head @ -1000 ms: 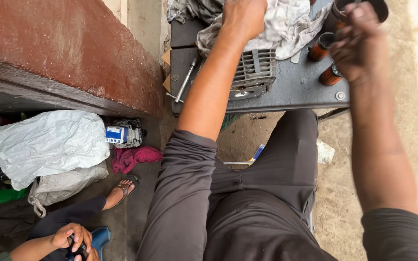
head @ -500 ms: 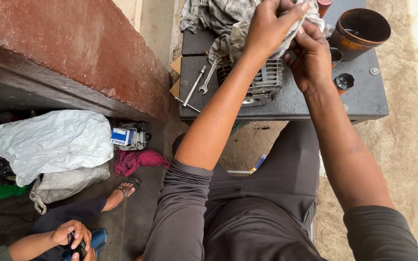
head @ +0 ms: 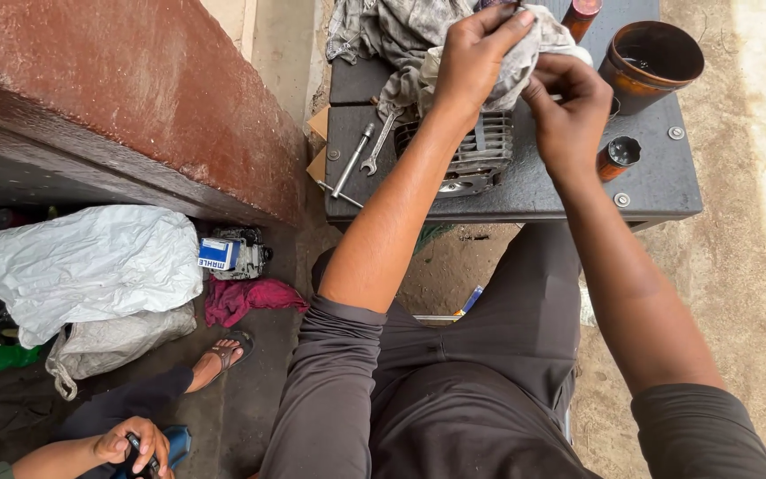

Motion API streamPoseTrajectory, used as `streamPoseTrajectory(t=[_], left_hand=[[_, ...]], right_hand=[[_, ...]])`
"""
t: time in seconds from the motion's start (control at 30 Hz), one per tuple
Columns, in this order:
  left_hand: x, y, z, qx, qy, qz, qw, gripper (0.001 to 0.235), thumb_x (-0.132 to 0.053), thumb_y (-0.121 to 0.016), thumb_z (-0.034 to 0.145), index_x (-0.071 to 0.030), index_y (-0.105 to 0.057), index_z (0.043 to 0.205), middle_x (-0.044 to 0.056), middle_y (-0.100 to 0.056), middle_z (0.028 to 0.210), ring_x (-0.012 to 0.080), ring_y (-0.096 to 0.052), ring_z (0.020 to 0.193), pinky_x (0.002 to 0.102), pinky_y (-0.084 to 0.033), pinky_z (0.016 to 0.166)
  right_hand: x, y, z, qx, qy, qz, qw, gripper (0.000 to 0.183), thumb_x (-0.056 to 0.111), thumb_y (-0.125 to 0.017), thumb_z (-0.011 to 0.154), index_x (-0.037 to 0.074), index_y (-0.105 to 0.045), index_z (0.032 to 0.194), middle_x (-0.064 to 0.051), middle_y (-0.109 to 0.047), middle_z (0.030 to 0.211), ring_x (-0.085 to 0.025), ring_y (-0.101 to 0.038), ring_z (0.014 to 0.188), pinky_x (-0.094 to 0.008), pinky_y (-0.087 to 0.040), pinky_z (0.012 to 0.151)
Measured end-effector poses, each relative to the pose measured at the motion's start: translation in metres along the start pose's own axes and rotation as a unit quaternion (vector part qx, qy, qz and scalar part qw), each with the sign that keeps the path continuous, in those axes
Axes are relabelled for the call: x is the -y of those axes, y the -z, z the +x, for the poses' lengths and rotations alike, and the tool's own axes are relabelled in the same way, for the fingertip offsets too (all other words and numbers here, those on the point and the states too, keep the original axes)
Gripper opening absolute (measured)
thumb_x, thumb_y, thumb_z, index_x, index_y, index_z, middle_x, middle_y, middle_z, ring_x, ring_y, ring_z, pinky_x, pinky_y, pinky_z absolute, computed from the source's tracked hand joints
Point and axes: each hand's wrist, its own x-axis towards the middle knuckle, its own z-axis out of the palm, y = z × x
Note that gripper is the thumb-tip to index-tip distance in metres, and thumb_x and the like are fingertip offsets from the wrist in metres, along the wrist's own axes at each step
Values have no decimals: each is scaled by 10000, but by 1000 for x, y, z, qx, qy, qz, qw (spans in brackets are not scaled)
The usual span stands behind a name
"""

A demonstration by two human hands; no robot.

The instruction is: Cleaning and assembling valves and other components of a motorcycle engine cylinder head.

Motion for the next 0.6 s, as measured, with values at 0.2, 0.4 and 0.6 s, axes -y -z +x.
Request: streamPoseTrajectory(t=[0.2,0.4,0.6], left_hand=[[-15,2,-3,-27,53,-21,998,269,-205,-705,975,13,-766,1119,92,-794,966,137,-753,827,275,-615,744],[-21,-1,-5,-22,121,-38,992,270,-241,-697,952,-11,-754,1081,97,-788,896,158,-748,735,295,-613,649],[-15,-5,-4,15,98,3,995,287,-244,-728,954,12,-775,1075,72,-781,909,116,-724,810,275,-581,735]], right_hand=[[46,-26,-17,-117,304,-388,862,444,105,-979,864,-12,-631,1113,-144,-596,1053,-181,-618,919,-300,-529,792],[28,-21,-6,-71,348,-397,846,434,99,-884,980,-2,-657,1335,-150,-681,1279,-247,-661,1176,-368,-543,991],[10,-13,11,-100,244,-404,876,200,94,-792,1047,39,-698,1214,-102,-749,1064,-235,-746,929,-331,-568,838]])
